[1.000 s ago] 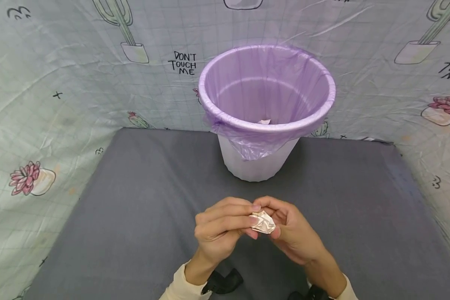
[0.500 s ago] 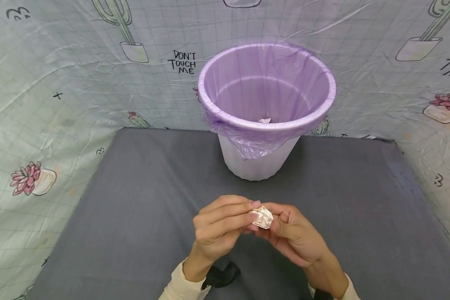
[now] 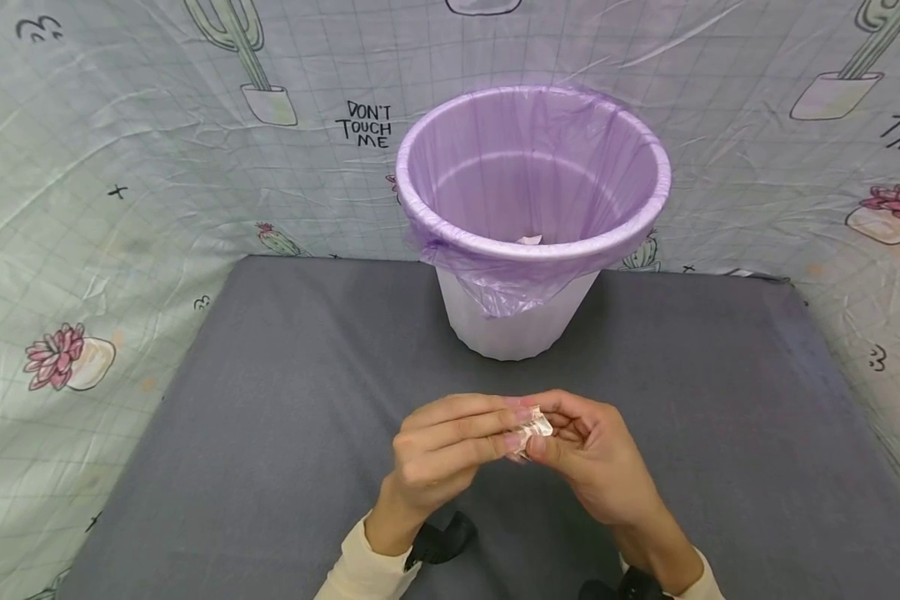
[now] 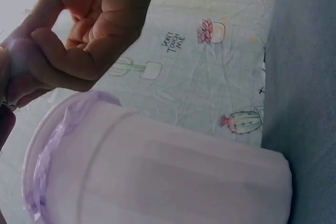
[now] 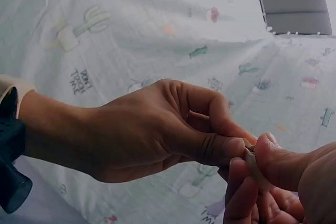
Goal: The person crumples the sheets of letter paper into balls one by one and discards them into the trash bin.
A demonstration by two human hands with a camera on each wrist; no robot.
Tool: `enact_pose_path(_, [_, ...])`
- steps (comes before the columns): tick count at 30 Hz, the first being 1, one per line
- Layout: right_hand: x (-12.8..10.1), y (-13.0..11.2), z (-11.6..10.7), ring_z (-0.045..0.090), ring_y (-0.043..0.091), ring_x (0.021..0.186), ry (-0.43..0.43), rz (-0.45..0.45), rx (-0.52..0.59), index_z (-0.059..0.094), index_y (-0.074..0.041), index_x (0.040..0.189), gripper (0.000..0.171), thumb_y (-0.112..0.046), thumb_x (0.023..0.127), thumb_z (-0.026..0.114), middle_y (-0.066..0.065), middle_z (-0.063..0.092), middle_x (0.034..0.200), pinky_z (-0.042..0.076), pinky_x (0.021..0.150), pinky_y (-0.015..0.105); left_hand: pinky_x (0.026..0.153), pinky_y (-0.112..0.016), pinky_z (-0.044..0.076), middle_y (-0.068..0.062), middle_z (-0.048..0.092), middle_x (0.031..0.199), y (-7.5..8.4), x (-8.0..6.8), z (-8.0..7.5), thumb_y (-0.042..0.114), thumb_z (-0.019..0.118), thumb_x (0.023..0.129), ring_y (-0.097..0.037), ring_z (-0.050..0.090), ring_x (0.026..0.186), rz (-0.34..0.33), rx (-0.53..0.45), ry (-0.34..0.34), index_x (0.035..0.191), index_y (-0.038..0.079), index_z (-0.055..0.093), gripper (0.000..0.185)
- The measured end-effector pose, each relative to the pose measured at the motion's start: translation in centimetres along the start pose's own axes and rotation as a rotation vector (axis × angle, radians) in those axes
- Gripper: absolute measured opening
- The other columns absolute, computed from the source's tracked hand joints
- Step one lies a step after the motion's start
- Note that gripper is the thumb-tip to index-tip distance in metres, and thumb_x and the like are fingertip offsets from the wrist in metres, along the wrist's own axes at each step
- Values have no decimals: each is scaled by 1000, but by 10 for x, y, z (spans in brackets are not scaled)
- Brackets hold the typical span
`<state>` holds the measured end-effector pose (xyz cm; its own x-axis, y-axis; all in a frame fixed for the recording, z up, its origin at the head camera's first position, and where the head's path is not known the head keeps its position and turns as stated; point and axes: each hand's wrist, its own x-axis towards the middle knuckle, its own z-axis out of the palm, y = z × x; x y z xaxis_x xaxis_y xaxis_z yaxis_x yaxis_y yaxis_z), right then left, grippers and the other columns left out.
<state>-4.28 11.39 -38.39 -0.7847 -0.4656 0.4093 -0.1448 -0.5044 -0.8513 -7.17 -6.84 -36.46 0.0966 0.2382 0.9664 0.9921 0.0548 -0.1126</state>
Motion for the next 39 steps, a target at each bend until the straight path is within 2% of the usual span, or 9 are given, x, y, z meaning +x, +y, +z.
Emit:
enact_pose_path(4, [0, -1, 1, 66, 15, 87, 45, -64, -196, 54, 14, 116, 28, 15, 88, 58, 13, 66, 104, 56, 72, 28, 76, -30, 55, -19, 70, 80, -1, -2, -1, 0, 66, 88, -29, 69, 77, 0, 57, 7, 71, -3, 72, 18])
enact_pose_path(7, [2, -1, 2, 64, 15, 78, 63, -133, -284, 55, 15, 112, 28, 17, 85, 60, 15, 65, 100, 56, 65, 27, 76, -30, 55, -19, 71, 81, -1, -3, -1, -2, 66, 88, -29, 69, 78, 20, 108, 10, 75, -4, 72, 14])
enact_pose_path(14, [3, 6, 0, 61, 17, 66, 22, -290, -232, 56, 14, 109, 26, 17, 84, 62, 15, 63, 93, 54, 56, 27, 74, -27, 55, -17, 70, 78, 2, 1, -3, -1, 66, 87, -26, 69, 75, 87, 175, 19, 82, -6, 71, 9])
enact_pose_path(21, [5, 12, -5, 63, 18, 64, -6, -435, -221, 58, 14, 105, 23, 9, 85, 67, 16, 65, 95, 54, 54, 25, 72, -28, 56, -19, 70, 77, 4, 3, -2, -3, 66, 87, -27, 69, 73, 79, 164, 42, 82, -8, 69, 8])
enact_pose_path(24, [4, 11, -7, 65, 17, 64, 16, -449, -249, 60, 13, 106, 25, 5, 84, 69, 16, 67, 96, 54, 52, 26, 73, -29, 56, -20, 70, 81, 3, -1, 2, 1, 67, 88, -29, 69, 76, 38, 155, 55, 86, -9, 68, 10])
enact_pose_path(28, [2, 8, -11, 67, 16, 65, 61, -410, -278, 60, 14, 107, 29, 0, 85, 70, 15, 68, 92, 54, 51, 26, 78, -33, 55, -21, 69, 93, 3, -9, 10, 11, 61, 93, -32, 67, 85, -109, 150, 32, 97, -9, 67, 22])
enact_pose_path(31, [2, 6, -13, 67, 16, 67, 60, -398, -282, 59, 15, 107, 28, 1, 85, 69, 16, 67, 91, 55, 53, 26, 79, -30, 54, -21, 66, 97, 6, -12, 14, 13, 57, 95, -30, 66, 86, -197, 125, 12, 100, -9, 66, 25])
enact_pose_path(35, [2, 5, -11, 67, 17, 71, 30, -408, -267, 59, 15, 107, 24, 6, 86, 67, 17, 67, 93, 56, 57, 27, 73, -25, 55, -19, 64, 92, 7, -11, 15, 6, 60, 93, -25, 66, 79, -187, 116, 30, 95, -8, 69, 16])
enact_pose_path(39, [3, 6, -8, 67, 19, 73, 23, -425, -253, 61, 14, 106, 22, 10, 85, 65, 18, 67, 98, 56, 60, 27, 71, -26, 55, -19, 66, 86, 6, -11, 13, -3, 64, 89, -25, 67, 75, -101, 151, 53, 89, -6, 71, 8])
